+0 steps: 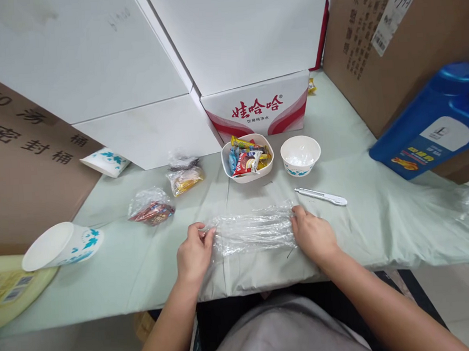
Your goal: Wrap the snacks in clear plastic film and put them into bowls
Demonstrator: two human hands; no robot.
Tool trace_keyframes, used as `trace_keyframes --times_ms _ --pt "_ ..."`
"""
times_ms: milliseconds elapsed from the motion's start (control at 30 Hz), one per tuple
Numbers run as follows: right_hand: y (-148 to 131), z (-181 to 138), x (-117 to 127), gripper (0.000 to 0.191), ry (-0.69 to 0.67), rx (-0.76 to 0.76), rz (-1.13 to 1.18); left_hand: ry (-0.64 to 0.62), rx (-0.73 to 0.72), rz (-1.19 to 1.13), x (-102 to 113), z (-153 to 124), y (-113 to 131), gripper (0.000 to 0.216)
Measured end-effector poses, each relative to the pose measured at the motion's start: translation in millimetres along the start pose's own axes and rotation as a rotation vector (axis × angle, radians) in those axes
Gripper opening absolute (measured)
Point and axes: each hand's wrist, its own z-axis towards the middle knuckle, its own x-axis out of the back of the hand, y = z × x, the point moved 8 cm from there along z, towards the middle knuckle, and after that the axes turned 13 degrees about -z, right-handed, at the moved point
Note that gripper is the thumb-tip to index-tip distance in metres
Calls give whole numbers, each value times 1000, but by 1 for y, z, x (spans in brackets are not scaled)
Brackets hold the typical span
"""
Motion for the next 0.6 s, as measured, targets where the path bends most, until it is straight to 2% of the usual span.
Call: trace_keyframes --times_ms 100,167,233,267,333,400,500,600 --pt "3 -3 12 32 91 5 13 -4 -2 -56 3 1 -1 34" --pt "1 -7 32 34 265 51 42 -53 9 -225 4 0 -2 39" --pt "-6 -13 50 29 438 166 90 -125 31 -417 2 -3 -2 46" --pt "-13 -15 55 27 483 251 123 -156 47 -499 1 -5 -2 50" --pt "-29 -16 52 27 465 437 180 -187 76 -629 0 -11 -4 59" --pt "-44 -13 36 31 380 559 168 -203 89 -749 -2 -18 -6 69" --pt "-51 -2 6 44 271 566 48 -277 78 -881 -8 -32 -9 86" --pt "-50 3 -12 56 213 540 -15 -401 8 -837 -13 -45 -10 91"
